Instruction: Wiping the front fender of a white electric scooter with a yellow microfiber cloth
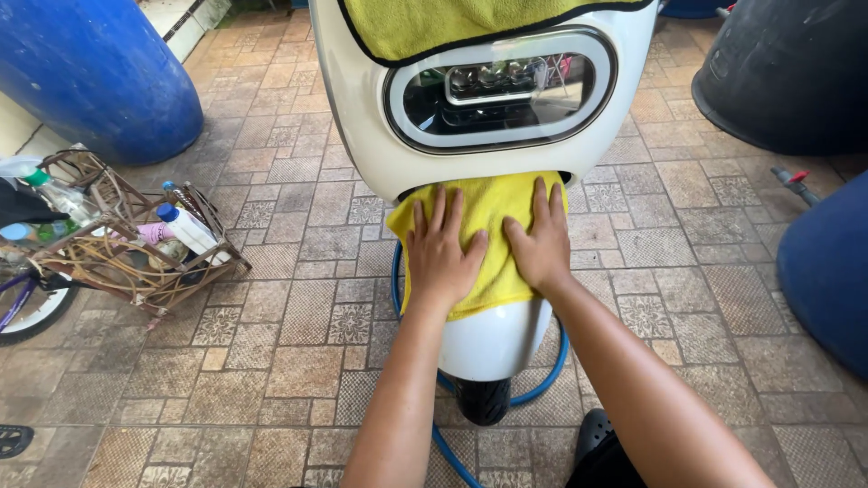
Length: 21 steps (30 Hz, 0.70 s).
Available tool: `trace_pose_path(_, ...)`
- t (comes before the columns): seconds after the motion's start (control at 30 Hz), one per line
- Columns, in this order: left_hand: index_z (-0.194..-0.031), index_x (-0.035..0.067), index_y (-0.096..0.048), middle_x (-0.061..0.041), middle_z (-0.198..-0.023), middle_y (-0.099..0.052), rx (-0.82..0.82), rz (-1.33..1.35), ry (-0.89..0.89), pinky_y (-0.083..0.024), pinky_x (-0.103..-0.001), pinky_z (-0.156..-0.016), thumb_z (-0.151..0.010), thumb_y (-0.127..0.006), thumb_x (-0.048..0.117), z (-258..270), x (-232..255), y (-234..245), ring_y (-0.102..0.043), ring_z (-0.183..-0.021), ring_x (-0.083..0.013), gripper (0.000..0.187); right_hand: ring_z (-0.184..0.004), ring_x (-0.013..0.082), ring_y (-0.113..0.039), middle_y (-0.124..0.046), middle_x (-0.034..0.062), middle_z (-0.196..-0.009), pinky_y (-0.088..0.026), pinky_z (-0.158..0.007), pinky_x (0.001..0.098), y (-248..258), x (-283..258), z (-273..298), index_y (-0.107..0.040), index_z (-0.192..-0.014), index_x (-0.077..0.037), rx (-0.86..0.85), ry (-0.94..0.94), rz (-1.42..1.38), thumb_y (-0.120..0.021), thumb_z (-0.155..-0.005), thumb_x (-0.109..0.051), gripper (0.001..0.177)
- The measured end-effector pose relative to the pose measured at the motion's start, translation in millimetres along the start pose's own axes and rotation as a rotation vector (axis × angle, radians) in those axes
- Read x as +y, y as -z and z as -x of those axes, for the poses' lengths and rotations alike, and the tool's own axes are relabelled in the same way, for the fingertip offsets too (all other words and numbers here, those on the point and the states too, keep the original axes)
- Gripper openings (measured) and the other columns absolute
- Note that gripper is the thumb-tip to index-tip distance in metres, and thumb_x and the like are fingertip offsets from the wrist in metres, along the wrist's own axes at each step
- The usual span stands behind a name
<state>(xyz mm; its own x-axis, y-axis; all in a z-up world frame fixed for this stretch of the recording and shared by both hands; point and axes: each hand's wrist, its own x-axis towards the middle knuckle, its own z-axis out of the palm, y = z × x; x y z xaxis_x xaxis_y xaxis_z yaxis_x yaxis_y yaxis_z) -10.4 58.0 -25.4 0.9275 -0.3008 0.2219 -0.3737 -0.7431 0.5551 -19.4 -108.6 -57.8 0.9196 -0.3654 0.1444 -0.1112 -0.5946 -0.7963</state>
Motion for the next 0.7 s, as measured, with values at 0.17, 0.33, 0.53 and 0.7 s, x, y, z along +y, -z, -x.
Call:
trace_pose_path(0.17, -0.156, 0.017, -0.039, -0.014, -0.164, -0.030, -0.070, -0.095, 0.057, -0.021, -0.068, -0.116, -0.094, -0.039, 0.058, -48, 1, 2, -0.021, -0.151, -0.0465, 0.074, -0.151, 0.0408, -0.030, -0.025, 0.0176, -0.164, -0.030, -0.120, 0.0564, -19, 46, -66, -0.026, -0.163, -0.020, 0.016, 0.011, 0.011, -0.061, -0.088, -0.054, 0.090)
trace_pose_path(0.33, -0.149, 0.019, -0.048, -0.014, -0.156, -0.043, -0.152, -0.202, 0.097, -0.018, -0.063, -0.118, -0.093, -0.031, 0.070, -84, -14, -9, -0.029, -0.149, -0.0405, 0.077, -0.144, 0.0355, -0.041, -0.039, 0.0130, -0.153, -0.034, -0.118, 0.0533, -27, 62, -97, -0.037, -0.154, -0.022, 0.026, -0.067, 0.005, -0.066, -0.083, -0.060, 0.086)
trace_pose_path(0.53, -0.152, 0.011, -0.043, -0.020, -0.159, -0.038, -0.158, -0.090, 0.093, -0.011, -0.059, -0.121, -0.096, -0.034, 0.062, -58, 6, 19, -0.027, -0.150, -0.0416, 0.076, -0.144, 0.0434, -0.040, -0.039, 0.0200, -0.152, -0.034, -0.117, 0.0570, -12, 36, -71, -0.034, -0.156, -0.014, -0.002, -0.047, -0.024, -0.061, -0.089, -0.055, 0.083)
trace_pose_path(0.7, -0.155, 0.006, -0.038, -0.023, -0.164, -0.027, -0.044, 0.024, 0.002, -0.016, -0.063, -0.121, -0.097, -0.045, 0.045, -24, 21, 35, -0.022, -0.151, -0.0473, 0.071, -0.154, 0.0460, -0.017, -0.015, 0.0264, -0.167, -0.023, -0.125, 0.0564, 13, -12, -13, -0.017, -0.165, -0.009, -0.021, -0.050, -0.099, -0.048, -0.096, -0.036, 0.081)
